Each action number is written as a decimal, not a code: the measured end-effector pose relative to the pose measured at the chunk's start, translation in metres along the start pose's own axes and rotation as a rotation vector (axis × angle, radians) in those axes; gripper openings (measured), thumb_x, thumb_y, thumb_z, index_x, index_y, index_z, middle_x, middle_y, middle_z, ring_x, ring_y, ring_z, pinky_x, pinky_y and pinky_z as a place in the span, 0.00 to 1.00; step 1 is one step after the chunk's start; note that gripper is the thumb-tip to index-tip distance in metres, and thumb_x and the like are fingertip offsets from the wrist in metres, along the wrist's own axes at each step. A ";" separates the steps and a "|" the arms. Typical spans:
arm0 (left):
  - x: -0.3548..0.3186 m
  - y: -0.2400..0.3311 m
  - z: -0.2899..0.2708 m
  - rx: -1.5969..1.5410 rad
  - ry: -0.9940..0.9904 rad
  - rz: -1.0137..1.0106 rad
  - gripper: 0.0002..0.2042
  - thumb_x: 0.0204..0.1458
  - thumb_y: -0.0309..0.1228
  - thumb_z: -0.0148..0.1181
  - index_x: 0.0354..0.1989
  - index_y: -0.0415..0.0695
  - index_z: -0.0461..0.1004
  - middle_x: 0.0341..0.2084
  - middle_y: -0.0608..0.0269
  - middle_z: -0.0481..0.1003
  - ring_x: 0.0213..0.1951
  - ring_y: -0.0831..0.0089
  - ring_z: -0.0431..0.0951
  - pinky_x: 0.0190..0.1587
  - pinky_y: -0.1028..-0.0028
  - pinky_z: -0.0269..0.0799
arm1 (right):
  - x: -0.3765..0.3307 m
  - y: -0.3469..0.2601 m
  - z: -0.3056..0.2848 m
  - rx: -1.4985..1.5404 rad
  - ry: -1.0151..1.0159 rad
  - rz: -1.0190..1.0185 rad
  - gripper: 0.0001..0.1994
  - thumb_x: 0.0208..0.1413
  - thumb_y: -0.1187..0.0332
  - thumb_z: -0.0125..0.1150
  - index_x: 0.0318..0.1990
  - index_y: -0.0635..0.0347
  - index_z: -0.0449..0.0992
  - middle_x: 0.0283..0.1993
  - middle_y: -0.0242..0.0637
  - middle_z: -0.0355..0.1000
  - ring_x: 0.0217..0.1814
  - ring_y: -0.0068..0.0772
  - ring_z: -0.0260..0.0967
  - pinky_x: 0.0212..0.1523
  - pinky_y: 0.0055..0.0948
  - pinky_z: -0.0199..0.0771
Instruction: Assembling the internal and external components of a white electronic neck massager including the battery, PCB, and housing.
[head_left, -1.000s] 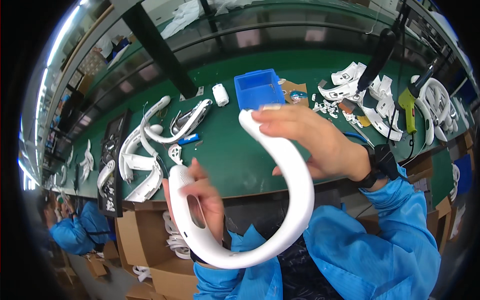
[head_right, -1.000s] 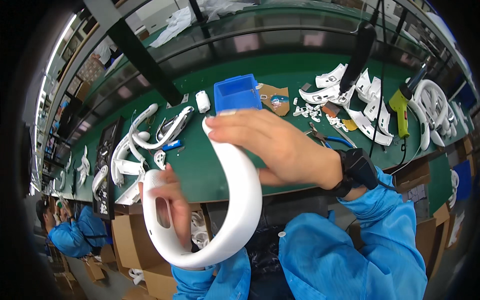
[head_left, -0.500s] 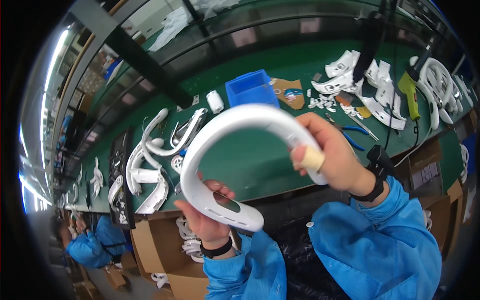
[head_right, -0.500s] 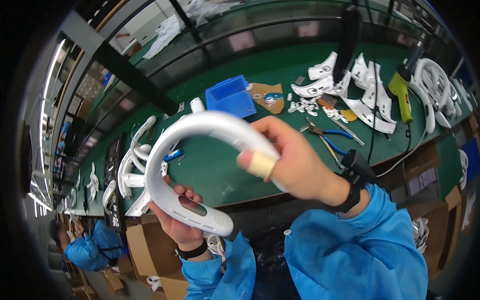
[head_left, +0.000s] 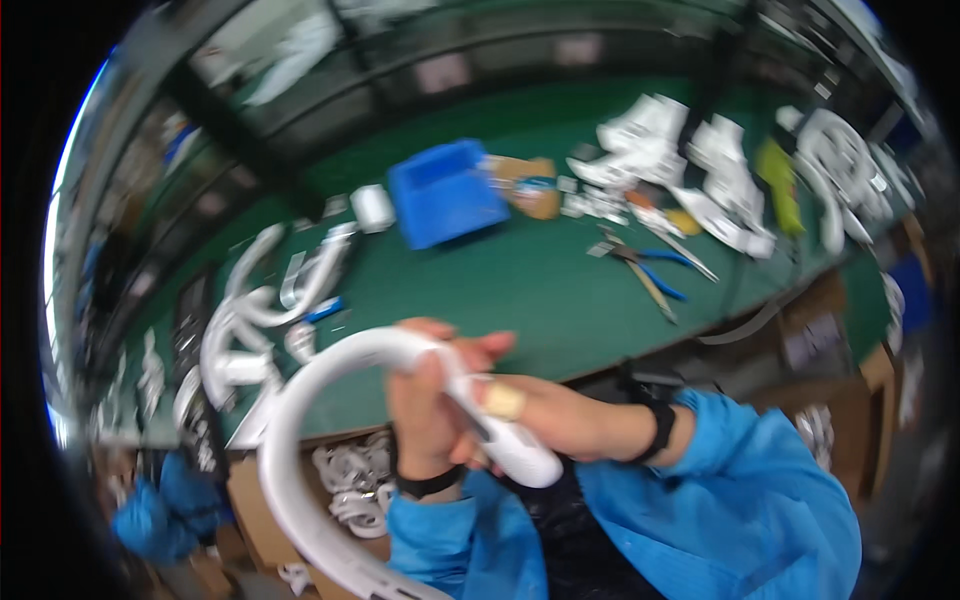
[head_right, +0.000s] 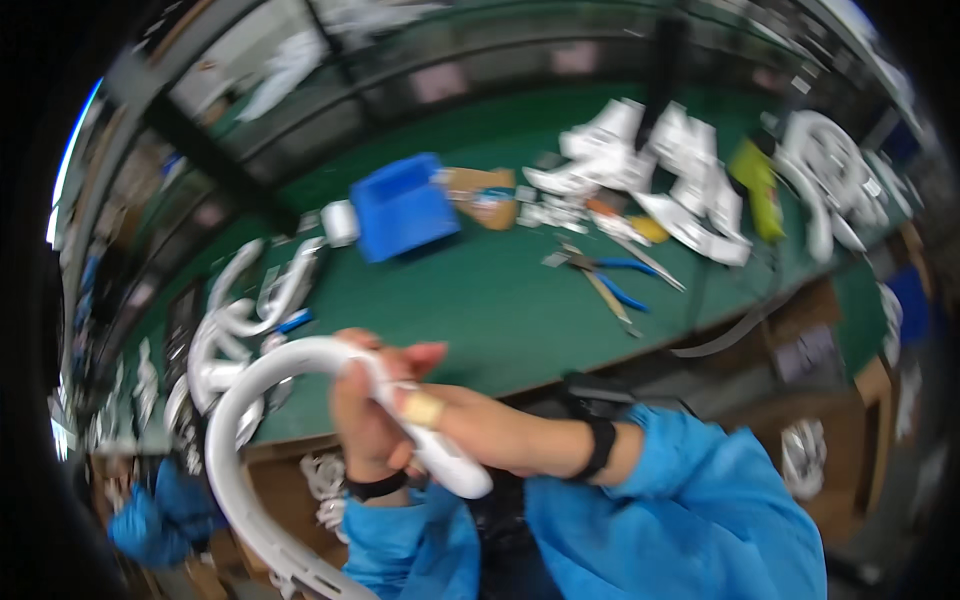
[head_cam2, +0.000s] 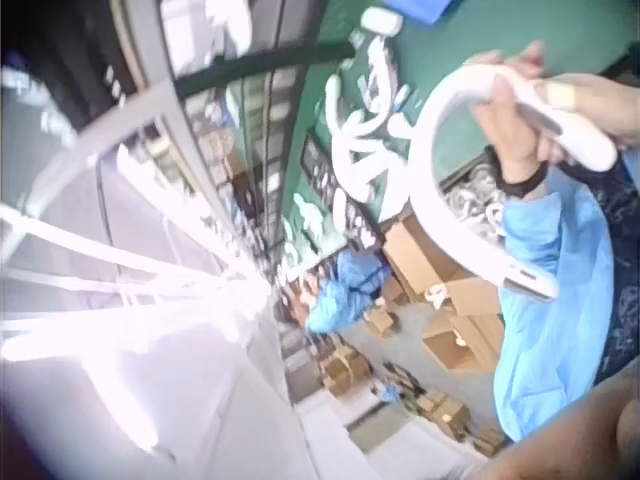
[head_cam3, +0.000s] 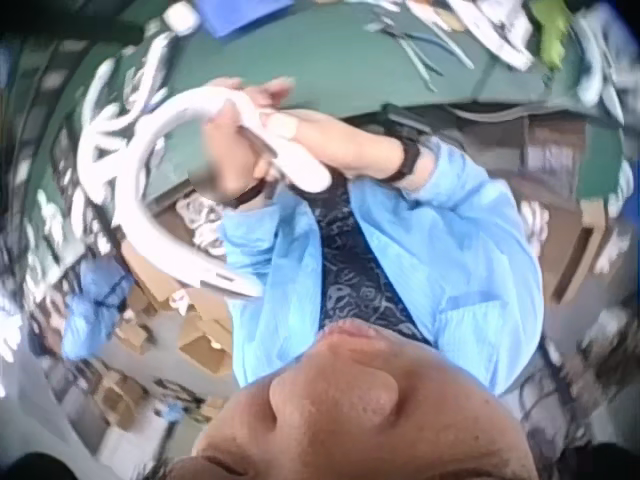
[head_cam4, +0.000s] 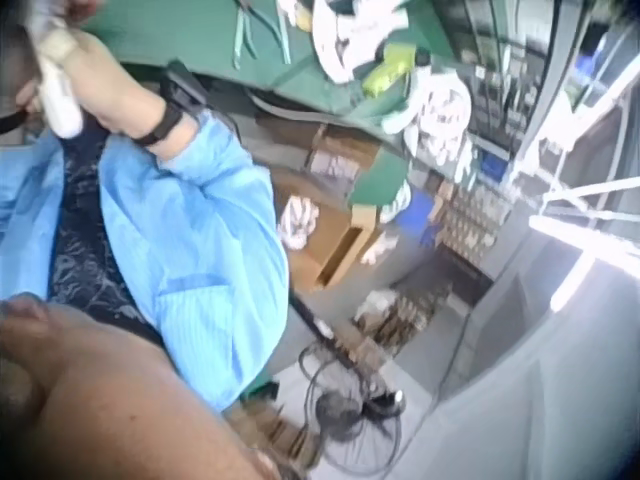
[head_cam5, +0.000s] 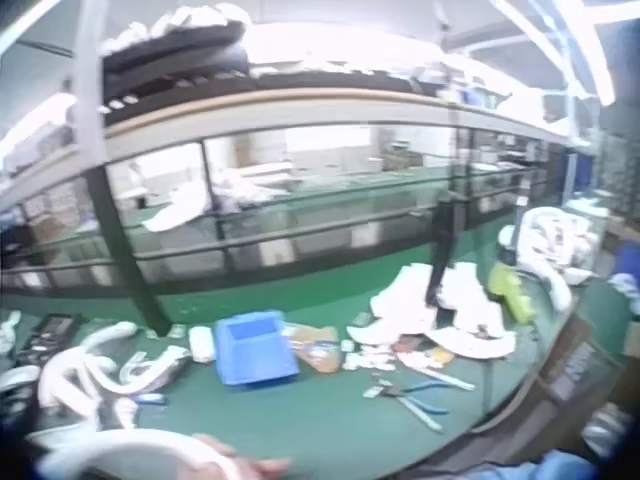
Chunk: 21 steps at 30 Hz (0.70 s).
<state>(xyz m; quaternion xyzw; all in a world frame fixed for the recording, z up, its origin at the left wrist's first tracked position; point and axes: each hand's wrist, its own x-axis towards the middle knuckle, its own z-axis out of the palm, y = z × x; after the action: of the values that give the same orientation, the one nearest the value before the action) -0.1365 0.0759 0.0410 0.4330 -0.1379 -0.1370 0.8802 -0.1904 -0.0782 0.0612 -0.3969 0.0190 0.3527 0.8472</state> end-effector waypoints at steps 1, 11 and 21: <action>-0.012 0.004 -0.004 -0.070 0.040 0.042 0.17 0.67 0.42 0.53 0.57 0.47 0.62 0.31 0.59 0.77 0.50 0.51 0.82 0.64 0.43 0.70 | 0.001 -0.002 0.002 -0.256 -0.010 -0.070 0.26 0.71 0.44 0.47 0.55 0.61 0.73 0.40 0.41 0.79 0.39 0.35 0.79 0.39 0.35 0.78; -0.003 0.014 -0.023 0.183 0.321 0.091 0.28 0.66 0.43 0.55 0.70 0.43 0.58 0.37 0.61 0.77 0.43 0.67 0.82 0.38 0.71 0.85 | -0.077 -0.042 -0.096 -1.684 1.187 -0.611 0.12 0.53 0.68 0.69 0.42 0.59 0.76 0.39 0.44 0.70 0.40 0.52 0.74 0.41 0.45 0.76; -0.009 0.027 -0.025 0.321 0.447 0.062 0.28 0.65 0.40 0.57 0.69 0.40 0.62 0.41 0.55 0.79 0.39 0.67 0.83 0.34 0.74 0.82 | -0.073 -0.054 -0.144 -1.778 1.272 -0.506 0.10 0.55 0.70 0.66 0.44 0.58 0.76 0.42 0.44 0.71 0.44 0.52 0.74 0.44 0.46 0.76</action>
<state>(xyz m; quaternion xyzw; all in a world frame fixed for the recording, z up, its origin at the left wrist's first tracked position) -0.1323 0.1124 0.0468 0.5822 0.0264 0.0123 0.8125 -0.1767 -0.2432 0.0216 -0.9610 0.1085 -0.2083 0.1463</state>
